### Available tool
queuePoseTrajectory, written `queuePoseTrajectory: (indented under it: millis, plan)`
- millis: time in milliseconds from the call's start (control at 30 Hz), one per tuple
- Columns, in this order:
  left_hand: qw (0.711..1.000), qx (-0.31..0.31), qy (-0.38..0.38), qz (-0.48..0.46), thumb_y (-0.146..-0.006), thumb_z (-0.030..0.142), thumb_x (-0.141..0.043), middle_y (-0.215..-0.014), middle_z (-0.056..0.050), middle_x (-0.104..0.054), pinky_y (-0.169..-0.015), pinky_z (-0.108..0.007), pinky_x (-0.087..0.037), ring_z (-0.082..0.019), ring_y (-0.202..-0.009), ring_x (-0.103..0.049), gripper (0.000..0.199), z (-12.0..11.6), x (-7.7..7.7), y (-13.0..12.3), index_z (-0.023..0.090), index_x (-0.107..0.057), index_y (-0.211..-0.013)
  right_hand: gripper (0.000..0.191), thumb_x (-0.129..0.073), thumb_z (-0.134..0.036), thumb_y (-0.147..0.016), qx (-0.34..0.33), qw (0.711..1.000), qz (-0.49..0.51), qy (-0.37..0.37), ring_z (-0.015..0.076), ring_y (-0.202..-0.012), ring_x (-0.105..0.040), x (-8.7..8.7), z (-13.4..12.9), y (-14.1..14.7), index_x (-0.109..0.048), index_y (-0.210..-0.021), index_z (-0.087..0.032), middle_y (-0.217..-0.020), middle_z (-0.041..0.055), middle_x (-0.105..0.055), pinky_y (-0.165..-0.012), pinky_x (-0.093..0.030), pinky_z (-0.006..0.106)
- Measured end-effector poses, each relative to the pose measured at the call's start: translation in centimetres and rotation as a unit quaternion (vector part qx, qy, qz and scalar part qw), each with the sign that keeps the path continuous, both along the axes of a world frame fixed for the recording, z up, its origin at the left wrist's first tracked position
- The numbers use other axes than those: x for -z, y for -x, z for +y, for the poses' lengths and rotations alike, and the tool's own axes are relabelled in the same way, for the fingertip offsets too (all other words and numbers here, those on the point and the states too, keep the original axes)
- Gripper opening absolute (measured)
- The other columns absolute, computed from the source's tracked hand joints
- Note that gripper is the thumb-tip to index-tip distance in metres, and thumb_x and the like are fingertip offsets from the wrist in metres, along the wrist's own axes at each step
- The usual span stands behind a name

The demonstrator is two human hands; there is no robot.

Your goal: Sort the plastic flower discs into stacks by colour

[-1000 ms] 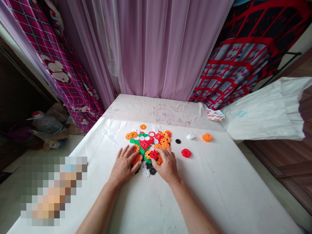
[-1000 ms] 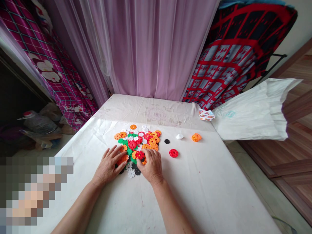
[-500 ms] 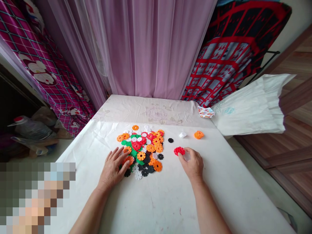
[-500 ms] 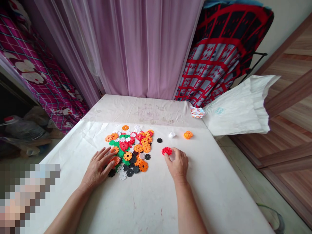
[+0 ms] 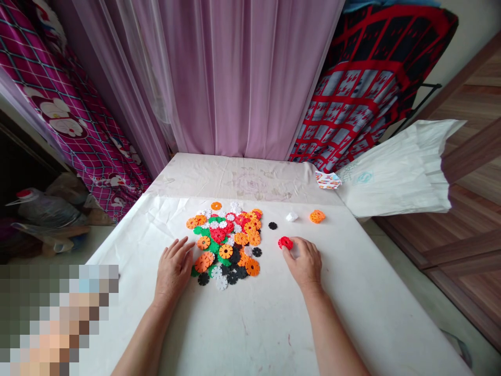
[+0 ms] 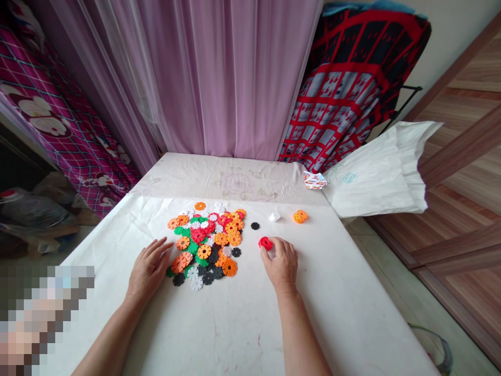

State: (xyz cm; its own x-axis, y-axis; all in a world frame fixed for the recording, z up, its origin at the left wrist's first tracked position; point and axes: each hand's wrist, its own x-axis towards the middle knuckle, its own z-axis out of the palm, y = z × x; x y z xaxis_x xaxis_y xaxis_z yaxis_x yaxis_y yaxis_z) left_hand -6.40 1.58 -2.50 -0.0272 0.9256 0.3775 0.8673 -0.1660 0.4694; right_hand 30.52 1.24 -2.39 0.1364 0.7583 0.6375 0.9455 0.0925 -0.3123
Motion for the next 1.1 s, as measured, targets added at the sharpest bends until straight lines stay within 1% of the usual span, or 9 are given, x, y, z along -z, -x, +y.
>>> queuePoseTrajectory:
  millis: [200, 300, 400, 467, 533, 667, 833, 1000, 1100]
  plan:
    - [0.999, -0.021, -0.007, -0.023, -0.092, 0.039, -0.041, -0.129, -0.007, -0.067, -0.105, -0.054, -0.045, -0.03, -0.126, -0.056, 0.037, 0.1, 0.2, 0.1, 0.027, -0.071, -0.109, 0.023, -0.048, -0.025, -0.091, -0.119, 0.993, 0.012, 0.007, 0.0208, -0.097, -0.062, -1.2, 1.5, 4.0, -0.068, -0.101, -0.021, -0.104, 0.008, -0.072, -0.089, -0.045, 0.034]
    - [0.999, -0.021, 0.001, -0.028, -0.092, 0.039, -0.041, -0.129, -0.008, -0.067, -0.107, -0.054, -0.043, -0.03, -0.127, -0.056, 0.037, 0.2, 0.1, 0.0, 0.026, -0.071, -0.109, 0.034, -0.048, -0.027, -0.091, -0.153, 0.986, 0.004, 0.072, 0.0228, -0.113, -0.059, -2.3, 4.2, 6.7, -0.065, -0.12, -0.02, -0.124, 0.0114, -0.066, -0.099, -0.044, 0.037]
    - [0.999, -0.021, 0.014, -0.026, -0.091, 0.039, -0.042, -0.13, -0.008, -0.066, -0.109, -0.056, -0.04, -0.03, -0.128, -0.055, 0.037, 0.2, 0.0, 0.0, 0.026, -0.071, -0.111, 0.045, -0.05, -0.034, -0.092, -0.138, 0.974, -0.028, 0.179, 0.027, -0.129, -0.05, -3.0, 6.5, 9.2, -0.058, -0.135, -0.021, -0.142, 0.0134, -0.054, -0.106, -0.04, 0.042]
    - [0.999, -0.021, 0.021, -0.028, -0.091, 0.038, -0.043, -0.13, -0.008, -0.066, -0.11, -0.056, -0.039, -0.03, -0.128, -0.055, 0.037, 0.2, 0.0, 0.0, 0.026, -0.071, -0.111, 0.05, -0.05, -0.042, -0.094, -0.134, 0.961, -0.051, 0.238, 0.0303, -0.136, -0.042, -3.0, 6.8, 10.5, -0.055, -0.139, -0.023, -0.148, 0.0139, -0.048, -0.107, -0.038, 0.046]
    - [0.999, -0.021, 0.025, -0.029, -0.091, 0.038, -0.043, -0.131, -0.007, -0.066, -0.111, -0.055, -0.038, -0.029, -0.128, -0.055, 0.036, 0.1, -0.1, 0.0, 0.027, -0.07, -0.112, 0.052, -0.049, -0.048, -0.094, -0.143, 0.953, -0.066, 0.258, 0.0322, -0.14, -0.037, -2.5, 5.9, 11.3, -0.053, -0.141, -0.024, -0.151, 0.0138, -0.045, -0.108, -0.036, 0.05]
    - [0.999, -0.017, 0.039, -0.023, -0.092, 0.039, -0.043, -0.133, -0.006, -0.065, -0.112, -0.056, -0.036, -0.029, -0.13, -0.054, 0.036, 0.0, -0.2, -0.1, 0.028, -0.07, -0.114, 0.046, -0.048, -0.047, -0.096, -0.186, 0.955, -0.08, 0.218, 0.0308, -0.14, -0.036, -1.5, 2.4, 11.4, -0.056, -0.138, -0.03, -0.151, 0.011, -0.045, -0.111, -0.031, 0.054]
    - [0.998, -0.012, 0.052, -0.015, -0.093, 0.038, -0.042, -0.133, -0.006, -0.065, -0.112, -0.056, -0.034, -0.029, -0.132, -0.052, 0.037, -0.1, -0.5, -0.3, 0.028, -0.069, -0.115, 0.032, -0.05, -0.037, -0.095, -0.193, 0.966, -0.061, 0.158, 0.0285, -0.134, -0.043, -0.9, -1.3, 9.1, -0.069, -0.12, -0.031, -0.142, 0.0077, -0.055, -0.109, -0.034, 0.051]
    - [0.998, -0.011, 0.061, -0.008, -0.093, 0.039, -0.042, -0.134, -0.006, -0.064, -0.111, -0.057, -0.035, -0.029, -0.132, -0.052, 0.036, -0.1, -0.9, -0.4, 0.028, -0.069, -0.114, 0.029, -0.047, -0.028, -0.096, -0.174, 0.98, -0.014, 0.091, 0.024, -0.117, -0.056, -0.5, -1.1, 7.6, -0.075, -0.104, -0.025, -0.124, 0.0085, -0.067, -0.102, -0.041, 0.041]
    - [0.998, -0.01, 0.056, -0.005, -0.093, 0.038, -0.042, -0.133, -0.006, -0.065, -0.111, -0.057, -0.035, -0.029, -0.131, -0.053, 0.036, -0.2, -0.9, -0.4, 0.028, -0.07, -0.114, 0.024, -0.05, -0.024, -0.093, -0.163, 0.981, -0.005, 0.104, 0.0236, -0.112, -0.057, -1.4, 0.7, 8.3, -0.074, -0.1, -0.026, -0.121, 0.0066, -0.069, -0.098, -0.042, 0.04]
